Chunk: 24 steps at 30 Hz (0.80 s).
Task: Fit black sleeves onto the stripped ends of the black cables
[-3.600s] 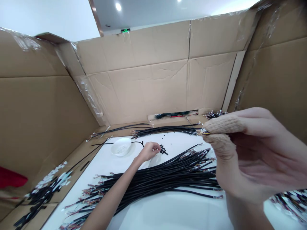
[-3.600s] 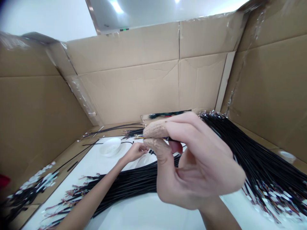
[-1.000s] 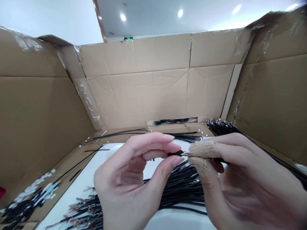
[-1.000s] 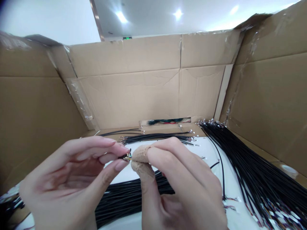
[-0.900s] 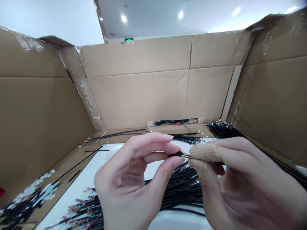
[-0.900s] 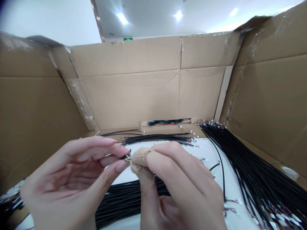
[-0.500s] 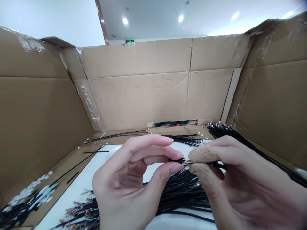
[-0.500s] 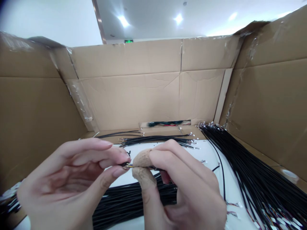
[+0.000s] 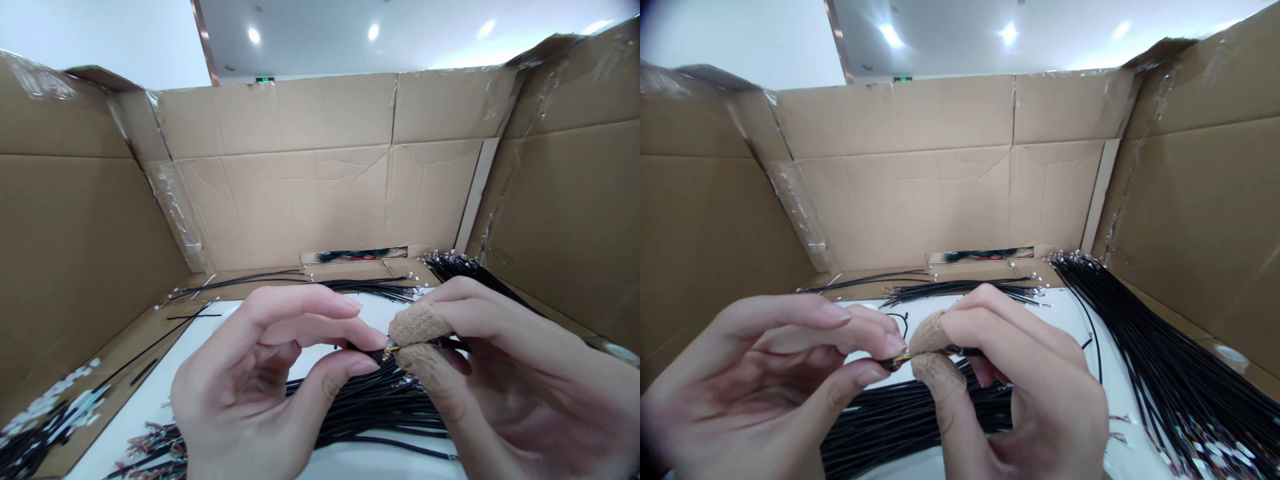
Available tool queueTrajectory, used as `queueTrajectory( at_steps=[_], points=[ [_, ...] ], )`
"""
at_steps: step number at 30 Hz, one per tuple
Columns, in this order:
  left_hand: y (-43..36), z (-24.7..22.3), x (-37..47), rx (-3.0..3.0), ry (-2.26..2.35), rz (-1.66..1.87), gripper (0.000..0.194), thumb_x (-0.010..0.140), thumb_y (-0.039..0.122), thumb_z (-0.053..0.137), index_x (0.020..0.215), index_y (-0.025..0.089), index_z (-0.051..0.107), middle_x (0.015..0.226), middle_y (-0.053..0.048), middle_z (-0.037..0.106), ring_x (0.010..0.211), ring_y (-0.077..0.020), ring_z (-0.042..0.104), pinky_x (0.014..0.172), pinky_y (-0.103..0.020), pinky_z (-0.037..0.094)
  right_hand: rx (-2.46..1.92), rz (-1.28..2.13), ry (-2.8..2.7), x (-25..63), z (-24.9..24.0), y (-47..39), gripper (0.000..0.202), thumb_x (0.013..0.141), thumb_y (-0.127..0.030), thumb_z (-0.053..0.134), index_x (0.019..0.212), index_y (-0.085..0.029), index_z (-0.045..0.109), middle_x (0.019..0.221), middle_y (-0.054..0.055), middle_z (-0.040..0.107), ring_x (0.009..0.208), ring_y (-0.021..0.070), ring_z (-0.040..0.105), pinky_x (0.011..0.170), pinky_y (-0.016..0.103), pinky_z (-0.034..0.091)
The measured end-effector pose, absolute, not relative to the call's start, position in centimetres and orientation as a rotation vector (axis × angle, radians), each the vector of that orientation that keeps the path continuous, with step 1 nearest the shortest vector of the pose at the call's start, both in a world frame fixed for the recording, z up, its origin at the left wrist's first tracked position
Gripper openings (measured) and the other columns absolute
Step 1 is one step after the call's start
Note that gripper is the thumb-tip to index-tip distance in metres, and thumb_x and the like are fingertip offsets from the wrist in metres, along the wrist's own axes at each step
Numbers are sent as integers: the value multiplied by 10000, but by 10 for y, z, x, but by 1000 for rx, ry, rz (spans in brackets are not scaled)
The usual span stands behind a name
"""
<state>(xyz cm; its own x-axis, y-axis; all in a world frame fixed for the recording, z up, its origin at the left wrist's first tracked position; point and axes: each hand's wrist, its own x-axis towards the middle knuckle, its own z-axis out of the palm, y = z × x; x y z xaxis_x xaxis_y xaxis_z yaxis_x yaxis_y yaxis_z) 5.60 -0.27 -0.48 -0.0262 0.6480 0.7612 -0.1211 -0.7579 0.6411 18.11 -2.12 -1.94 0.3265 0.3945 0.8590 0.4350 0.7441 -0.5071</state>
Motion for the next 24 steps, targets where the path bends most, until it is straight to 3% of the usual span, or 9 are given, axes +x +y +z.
queueTrajectory(
  at_steps=[6,12,15,19,24],
  points=[
    [-5,-5,54,1675,563,1803,240,788,113,777,923,299,708,757,95,765,673,-91,720,660,-141,612,-713,-156,-1489,196,-20,-20,122,833,-83,669,811,-203,680,726,20,679,609,139,631,397,202,496],
    [-4,-5,57,1607,498,1755,271,790,55,752,921,289,713,758,86,772,667,-78,725,645,-89,604,-786,-189,-1395,190,-21,-25,110,864,-143,689,794,-225,668,716,-15,687,601,107,638,452,187,514],
    [-2,-7,56,1597,489,1745,276,801,45,737,937,283,710,767,85,775,649,-68,716,644,-76,601,-762,-321,-1439,189,-20,-25,130,847,-105,675,883,-230,679,753,-34,714,620,99,656,476,191,523],
    [2,-9,48,1680,482,1677,295,821,63,727,988,303,693,804,101,778,660,-56,723,636,-58,596,-773,-435,-1422,188,-23,-28,194,779,-45,711,840,-223,661,874,-26,738,612,111,659,475,235,515],
    [4,-9,40,1880,552,1747,314,801,89,763,1021,293,670,833,110,773,698,-55,725,679,-65,600,-817,-612,-1450,192,-22,-33,122,846,-143,706,934,-227,695,831,-38,737,611,116,674,599,246,559]
  ],
)
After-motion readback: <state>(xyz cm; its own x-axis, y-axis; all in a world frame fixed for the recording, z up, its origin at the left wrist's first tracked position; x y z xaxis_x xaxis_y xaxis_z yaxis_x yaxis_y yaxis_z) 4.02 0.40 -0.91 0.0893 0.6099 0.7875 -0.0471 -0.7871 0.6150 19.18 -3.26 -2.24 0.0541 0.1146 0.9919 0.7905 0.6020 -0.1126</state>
